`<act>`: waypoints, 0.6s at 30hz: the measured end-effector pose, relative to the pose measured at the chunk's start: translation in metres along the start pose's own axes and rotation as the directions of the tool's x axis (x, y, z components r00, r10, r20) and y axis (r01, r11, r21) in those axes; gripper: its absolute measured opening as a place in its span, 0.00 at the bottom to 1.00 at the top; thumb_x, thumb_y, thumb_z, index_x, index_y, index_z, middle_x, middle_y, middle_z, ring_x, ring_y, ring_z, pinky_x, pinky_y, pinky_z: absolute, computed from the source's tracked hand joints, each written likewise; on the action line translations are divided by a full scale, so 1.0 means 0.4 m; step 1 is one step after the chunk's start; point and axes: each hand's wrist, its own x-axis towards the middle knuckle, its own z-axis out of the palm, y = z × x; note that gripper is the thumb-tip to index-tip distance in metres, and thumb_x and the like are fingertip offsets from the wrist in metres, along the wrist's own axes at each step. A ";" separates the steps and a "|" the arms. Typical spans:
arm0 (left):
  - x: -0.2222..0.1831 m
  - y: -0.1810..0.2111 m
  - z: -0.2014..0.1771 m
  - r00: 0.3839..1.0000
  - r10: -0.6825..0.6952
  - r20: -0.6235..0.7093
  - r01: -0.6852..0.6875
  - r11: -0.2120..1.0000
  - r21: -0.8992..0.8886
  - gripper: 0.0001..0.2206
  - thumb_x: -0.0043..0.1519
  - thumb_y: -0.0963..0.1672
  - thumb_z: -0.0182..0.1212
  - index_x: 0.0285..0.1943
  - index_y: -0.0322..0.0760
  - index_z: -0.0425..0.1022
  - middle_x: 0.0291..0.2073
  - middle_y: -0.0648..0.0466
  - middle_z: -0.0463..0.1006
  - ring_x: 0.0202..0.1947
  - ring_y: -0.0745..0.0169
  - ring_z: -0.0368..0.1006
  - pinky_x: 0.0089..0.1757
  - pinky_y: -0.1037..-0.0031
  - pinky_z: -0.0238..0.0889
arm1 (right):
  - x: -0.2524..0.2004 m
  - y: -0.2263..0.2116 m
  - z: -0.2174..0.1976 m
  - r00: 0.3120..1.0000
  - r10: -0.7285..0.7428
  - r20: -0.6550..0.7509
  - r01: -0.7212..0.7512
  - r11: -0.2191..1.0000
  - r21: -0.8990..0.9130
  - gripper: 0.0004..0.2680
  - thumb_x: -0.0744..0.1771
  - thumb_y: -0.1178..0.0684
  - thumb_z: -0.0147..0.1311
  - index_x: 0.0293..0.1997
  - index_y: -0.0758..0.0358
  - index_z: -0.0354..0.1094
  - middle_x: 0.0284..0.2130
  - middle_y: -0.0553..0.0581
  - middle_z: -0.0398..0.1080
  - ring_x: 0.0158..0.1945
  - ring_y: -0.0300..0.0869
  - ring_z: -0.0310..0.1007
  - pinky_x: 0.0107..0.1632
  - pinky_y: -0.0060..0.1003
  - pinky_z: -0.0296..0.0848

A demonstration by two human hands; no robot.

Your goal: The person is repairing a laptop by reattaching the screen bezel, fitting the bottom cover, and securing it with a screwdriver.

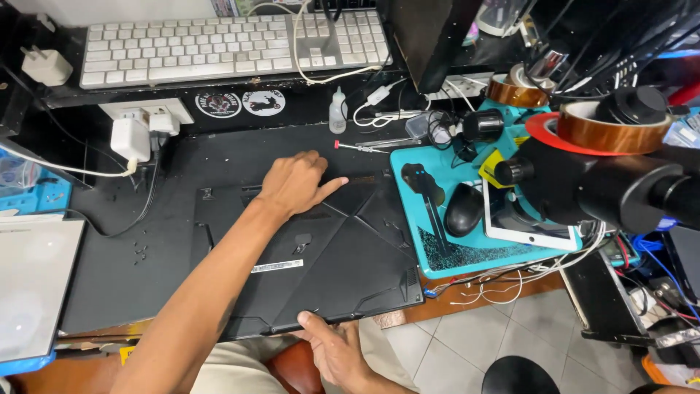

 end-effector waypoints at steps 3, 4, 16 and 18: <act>0.040 -0.001 -0.018 0.986 -0.039 0.161 0.044 0.999 -0.028 0.30 0.70 0.61 0.47 0.30 0.35 0.73 0.31 0.47 0.76 0.29 0.39 0.74 0.30 0.51 0.67 | 0.000 -0.024 0.030 0.997 0.055 -0.054 -0.057 0.998 -0.025 0.20 0.65 0.66 0.56 0.64 0.58 0.61 0.43 0.64 0.79 0.48 0.58 0.79 0.52 0.68 0.83; 0.056 -0.002 -0.002 0.986 -0.044 0.158 0.050 0.998 -0.031 0.30 0.70 0.61 0.47 0.30 0.35 0.73 0.31 0.47 0.76 0.29 0.39 0.74 0.30 0.51 0.67 | 0.006 -0.034 0.047 0.997 0.058 -0.054 -0.060 0.998 -0.031 0.20 0.65 0.66 0.56 0.64 0.58 0.61 0.43 0.64 0.79 0.48 0.58 0.79 0.52 0.68 0.83; 0.194 -0.013 0.076 0.946 -0.185 0.267 0.230 0.962 -0.150 0.09 0.65 0.40 0.56 0.53 0.41 0.74 0.55 0.43 0.69 0.43 0.34 0.76 0.38 0.42 0.71 | 0.036 -0.053 -0.007 0.981 0.142 -0.136 -0.183 0.912 -0.366 0.13 0.67 0.52 0.56 0.31 0.80 0.70 0.30 0.85 0.80 0.31 0.61 0.84 0.36 0.49 0.83; 0.195 -0.026 0.108 0.964 -0.156 0.216 0.163 0.987 -0.015 0.21 0.59 0.33 0.54 0.63 0.33 0.72 0.59 0.41 0.65 0.53 0.37 0.71 0.36 0.46 0.75 | 0.028 -0.096 -0.011 0.916 0.400 -0.037 -0.350 0.750 -0.561 0.21 0.64 0.47 0.56 0.49 0.84 0.74 0.41 0.77 0.82 0.39 0.62 0.86 0.35 0.43 0.82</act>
